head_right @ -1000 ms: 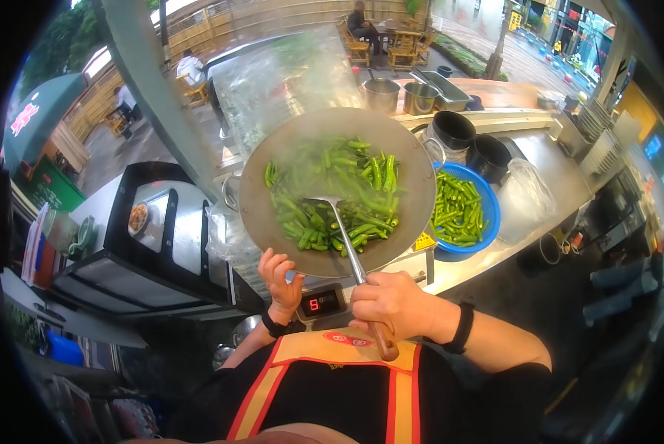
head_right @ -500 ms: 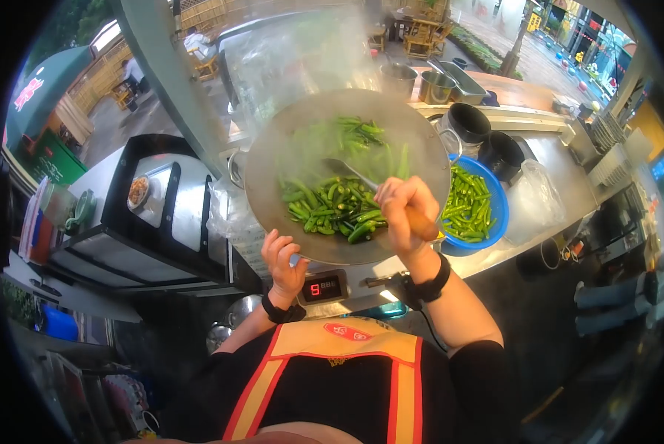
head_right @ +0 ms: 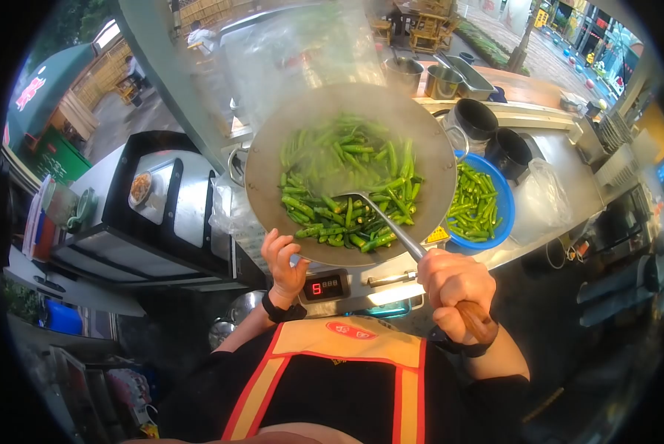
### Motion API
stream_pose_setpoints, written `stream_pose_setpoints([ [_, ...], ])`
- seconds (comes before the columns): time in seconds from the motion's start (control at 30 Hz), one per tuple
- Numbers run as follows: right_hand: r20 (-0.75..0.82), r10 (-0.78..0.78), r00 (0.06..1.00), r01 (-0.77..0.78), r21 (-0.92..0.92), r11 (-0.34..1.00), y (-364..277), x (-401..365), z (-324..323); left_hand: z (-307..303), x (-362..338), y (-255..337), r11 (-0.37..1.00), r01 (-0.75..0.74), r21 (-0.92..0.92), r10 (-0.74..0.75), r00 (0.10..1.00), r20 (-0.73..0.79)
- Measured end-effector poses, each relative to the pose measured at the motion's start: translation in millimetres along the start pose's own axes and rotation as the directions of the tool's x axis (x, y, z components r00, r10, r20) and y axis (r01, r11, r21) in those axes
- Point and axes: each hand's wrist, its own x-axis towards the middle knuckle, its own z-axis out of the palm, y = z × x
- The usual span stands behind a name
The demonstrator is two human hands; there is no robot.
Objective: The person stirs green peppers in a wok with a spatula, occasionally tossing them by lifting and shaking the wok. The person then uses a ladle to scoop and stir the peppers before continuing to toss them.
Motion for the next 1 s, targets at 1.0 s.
stream_pose_setpoints([
  [1.0, -0.219, 0.003, 0.976, 0.032, 0.156, 0.987, 73, -7, 19, -2, -1, 0, 1.0, -0.002, -0.008, 0.002, 1.0, 0.012],
])
